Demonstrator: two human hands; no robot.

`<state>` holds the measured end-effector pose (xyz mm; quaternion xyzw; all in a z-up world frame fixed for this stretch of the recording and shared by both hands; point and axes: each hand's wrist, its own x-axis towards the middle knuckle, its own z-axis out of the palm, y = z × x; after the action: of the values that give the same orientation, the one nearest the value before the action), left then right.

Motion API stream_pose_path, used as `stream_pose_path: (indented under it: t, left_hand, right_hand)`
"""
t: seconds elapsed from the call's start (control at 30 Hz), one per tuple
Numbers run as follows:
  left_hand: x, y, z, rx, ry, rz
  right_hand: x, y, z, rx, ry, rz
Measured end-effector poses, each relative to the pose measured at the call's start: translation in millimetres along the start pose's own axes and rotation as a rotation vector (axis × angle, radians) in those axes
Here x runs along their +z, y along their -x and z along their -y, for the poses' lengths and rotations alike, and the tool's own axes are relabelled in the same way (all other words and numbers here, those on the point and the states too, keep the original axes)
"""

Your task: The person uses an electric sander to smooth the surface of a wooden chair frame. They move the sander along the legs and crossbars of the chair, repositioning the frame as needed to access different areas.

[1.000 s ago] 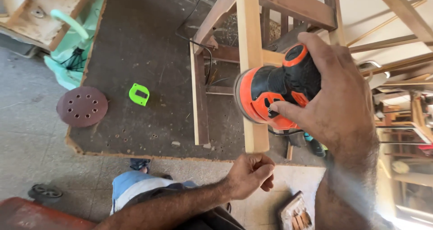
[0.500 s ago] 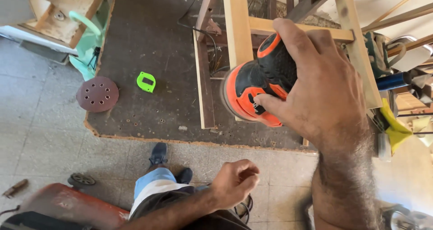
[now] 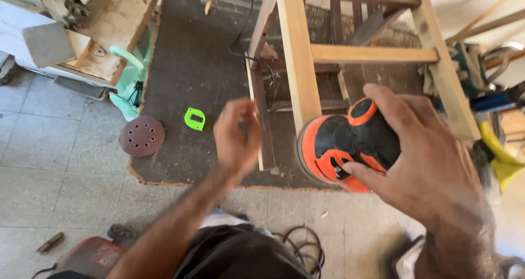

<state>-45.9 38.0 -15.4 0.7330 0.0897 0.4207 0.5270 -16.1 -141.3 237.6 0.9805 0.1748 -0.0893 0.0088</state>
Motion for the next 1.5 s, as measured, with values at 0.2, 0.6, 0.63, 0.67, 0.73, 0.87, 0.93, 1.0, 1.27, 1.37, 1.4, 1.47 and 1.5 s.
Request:
stream_pose_path:
  t: [0.2, 0.6, 0.63, 0.67, 0.73, 0.87, 0.93, 1.0, 1.27, 1.37, 1.4, 1.47, 1.5]
  left_hand:
    - [64.3, -18.9, 84.5, -0.331, -0.172, 0.924]
    - [-10.3, 164.6, 89.1, -0.298, -0.425, 1.464]
    - [-35.5, 183.1, 88.8, -0.319, -0.42, 1.453]
    - [-62.4, 197.4, 90.1, -0.304, -0.487, 1.422]
    - [-105.9, 211.0, 77.5, -0.301, -0.561, 1.384]
    - [-158.5, 232.7, 76.8, -0.239, -0.704, 1.014]
    - [-178.4, 244.9, 83.2, -0.136, -0.77, 0.83]
    - [-193.2, 230.1, 80.7, -0.126, -0.796, 0.675]
    - [-236.2, 177.4, 103.9, -0.136, -0.707, 0.614]
    - [-253.4, 154.8, 126.2, -0.178, -0.593, 0.713]
    - [-254.8, 148.6, 137.1, -0.214, -0.578, 0.738]
    - [-267.6, 129.3, 154.4, -0.217, -0.55, 0.746]
    - [-272.9, 119.2, 163.2, -0.23, -0.539, 0.748]
  right_hand:
    - [-11.7, -8.7, 16.2, 0.219, -0.167, 0.081]
    - [82.6, -10.7, -115.8, 0.16, -0.481, -0.098]
    - [108.5, -15.6, -125.3, 0.146, -0.473, -0.082]
    - [135.6, -21.8, -133.5, 0.214, -0.601, -0.085]
    - [184.1, -33.0, -130.8, 0.274, -0.729, -0.075]
    - [281.0, -55.4, -97.5, 0.249, -0.658, 0.03]
    - [312.7, -60.7, -71.2, 0.232, -0.593, 0.06]
    - [316.7, -67.7, -29.6, -0.083, -0.42, -0.024]
    - [317.7, -118.2, 24.6, 0.175, -0.134, 0.085]
    - [319.0, -129.7, 29.8, 0.298, -0.186, 0.043]
    - [317.8, -140.2, 29.5, 0.309, -0.236, -0.002]
    - [323.0, -149.5, 24.5, 0.355, -0.216, 0.003]
    - [325.4, -156.2, 21.7, 0.385, -0.205, 0.016]
